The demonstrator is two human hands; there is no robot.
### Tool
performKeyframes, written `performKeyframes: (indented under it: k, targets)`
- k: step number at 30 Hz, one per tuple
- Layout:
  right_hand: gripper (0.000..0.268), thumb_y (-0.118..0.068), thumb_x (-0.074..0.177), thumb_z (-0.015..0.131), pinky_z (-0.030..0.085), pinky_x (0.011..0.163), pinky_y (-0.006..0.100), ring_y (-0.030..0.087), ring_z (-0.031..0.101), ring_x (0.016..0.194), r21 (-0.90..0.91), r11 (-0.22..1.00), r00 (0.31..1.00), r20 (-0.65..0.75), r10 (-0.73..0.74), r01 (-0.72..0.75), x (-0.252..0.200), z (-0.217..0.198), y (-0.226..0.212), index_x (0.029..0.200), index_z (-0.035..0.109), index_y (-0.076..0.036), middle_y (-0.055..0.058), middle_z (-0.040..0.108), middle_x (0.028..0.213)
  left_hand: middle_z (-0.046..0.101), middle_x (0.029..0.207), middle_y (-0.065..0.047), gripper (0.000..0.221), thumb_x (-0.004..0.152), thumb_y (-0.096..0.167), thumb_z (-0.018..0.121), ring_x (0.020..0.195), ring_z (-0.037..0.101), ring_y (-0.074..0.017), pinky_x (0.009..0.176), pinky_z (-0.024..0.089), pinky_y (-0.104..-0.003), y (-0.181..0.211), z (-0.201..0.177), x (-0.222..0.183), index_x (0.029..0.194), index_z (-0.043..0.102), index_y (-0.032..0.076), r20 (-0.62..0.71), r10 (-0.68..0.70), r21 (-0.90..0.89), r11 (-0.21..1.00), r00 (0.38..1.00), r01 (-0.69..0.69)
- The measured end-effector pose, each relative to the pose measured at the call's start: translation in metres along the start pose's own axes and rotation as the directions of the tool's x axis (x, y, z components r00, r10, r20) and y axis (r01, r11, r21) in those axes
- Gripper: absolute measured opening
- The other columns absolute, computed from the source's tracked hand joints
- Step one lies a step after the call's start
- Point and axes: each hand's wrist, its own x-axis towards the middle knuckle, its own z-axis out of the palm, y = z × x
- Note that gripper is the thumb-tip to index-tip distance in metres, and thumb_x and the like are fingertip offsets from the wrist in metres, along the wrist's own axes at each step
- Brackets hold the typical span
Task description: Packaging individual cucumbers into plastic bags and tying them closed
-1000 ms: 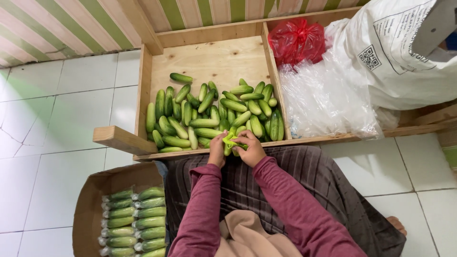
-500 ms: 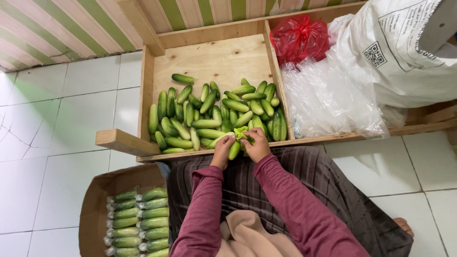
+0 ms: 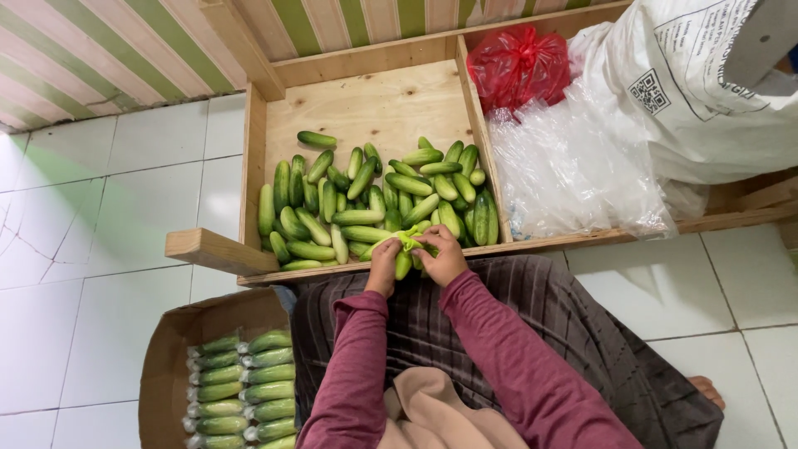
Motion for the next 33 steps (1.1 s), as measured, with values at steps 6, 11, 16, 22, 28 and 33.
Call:
performKeyframes:
  k: [6, 11, 16, 22, 28, 33]
  targets:
    - [0.029, -0.013, 0.080, 0.086, 0.058, 0.094, 0.042, 0.034, 0.070, 0.104, -0.056, 0.998, 0.996, -0.080, 0.026, -0.031, 0.004, -0.008, 0.013, 0.108, 0.081, -0.018, 0.006, 0.065, 0.109, 0.072, 0.074, -0.006, 0.013, 0.089, 0.022, 0.076, 0.063, 0.069, -0.0132, 0.063, 0.059, -0.029, 0.031, 0.022, -0.032, 0.094, 0.077, 0.010, 0.053, -0.038, -0.018, 0.999, 0.998, 0.039]
    - [0.030, -0.012, 0.078, 0.087, 0.058, 0.094, 0.043, 0.034, 0.071, 0.104, -0.035, 0.999, 0.999, -0.041, -0.018, 0.017, -0.002, 0.000, 0.000, 0.107, 0.082, -0.019, 0.005, 0.065, 0.108, 0.071, 0.075, -0.004, 0.012, 0.091, 0.022, 0.073, 0.065, 0.068, -0.0115, 0.064, 0.058, -0.028, 0.012, 0.008, -0.012, 0.095, 0.076, 0.011, 0.038, -0.014, 0.005, 1.000, 0.999, 0.014]
    - [0.027, -0.012, 0.079, 0.086, 0.058, 0.094, 0.042, 0.031, 0.071, 0.103, -0.052, 0.999, 0.998, -0.059, -0.019, 0.016, 0.000, 0.000, 0.007, 0.105, 0.082, -0.018, 0.004, 0.065, 0.107, 0.071, 0.072, -0.005, 0.012, 0.090, 0.022, 0.073, 0.063, 0.068, -0.0126, 0.062, 0.058, -0.028, 0.038, 0.021, -0.033, 0.095, 0.075, 0.011, 0.049, -0.014, -0.020, 1.000, 0.999, 0.015]
    - [0.029, -0.011, 0.079, 0.086, 0.058, 0.094, 0.042, 0.033, 0.070, 0.104, -0.094, 0.996, 0.994, -0.105, -0.019, 0.009, -0.002, -0.004, 0.005, 0.107, 0.081, -0.017, 0.005, 0.063, 0.108, 0.070, 0.075, -0.004, 0.008, 0.089, 0.021, 0.075, 0.067, 0.066, -0.0115, 0.066, 0.056, -0.027, 0.036, 0.022, -0.031, 0.091, 0.075, 0.013, 0.063, -0.010, 0.021, 1.000, 0.998, 0.009]
    - [0.028, -0.013, 0.078, 0.087, 0.058, 0.093, 0.042, 0.032, 0.070, 0.105, -0.081, 0.996, 0.998, -0.051, -0.030, 0.026, -0.001, -0.005, 0.002, 0.105, 0.081, -0.018, 0.004, 0.065, 0.108, 0.068, 0.074, -0.003, 0.006, 0.089, 0.019, 0.072, 0.068, 0.064, -0.0119, 0.067, 0.055, -0.028, 0.039, 0.023, -0.031, 0.089, 0.074, 0.014, 0.065, 0.011, 0.055, 0.998, 0.998, -0.015]
    - [0.025, -0.012, 0.085, 0.083, 0.058, 0.092, 0.042, 0.033, 0.070, 0.103, -0.057, 0.998, 0.996, -0.083, 0.030, -0.035, -0.004, -0.005, 0.004, 0.110, 0.080, -0.014, 0.006, 0.062, 0.109, 0.072, 0.072, -0.004, 0.012, 0.092, 0.023, 0.073, 0.064, 0.067, -0.0113, 0.063, 0.057, -0.027, 0.017, 0.022, -0.031, 0.092, 0.076, 0.011, 0.103, -0.028, 0.071, 0.997, 0.994, 0.021]
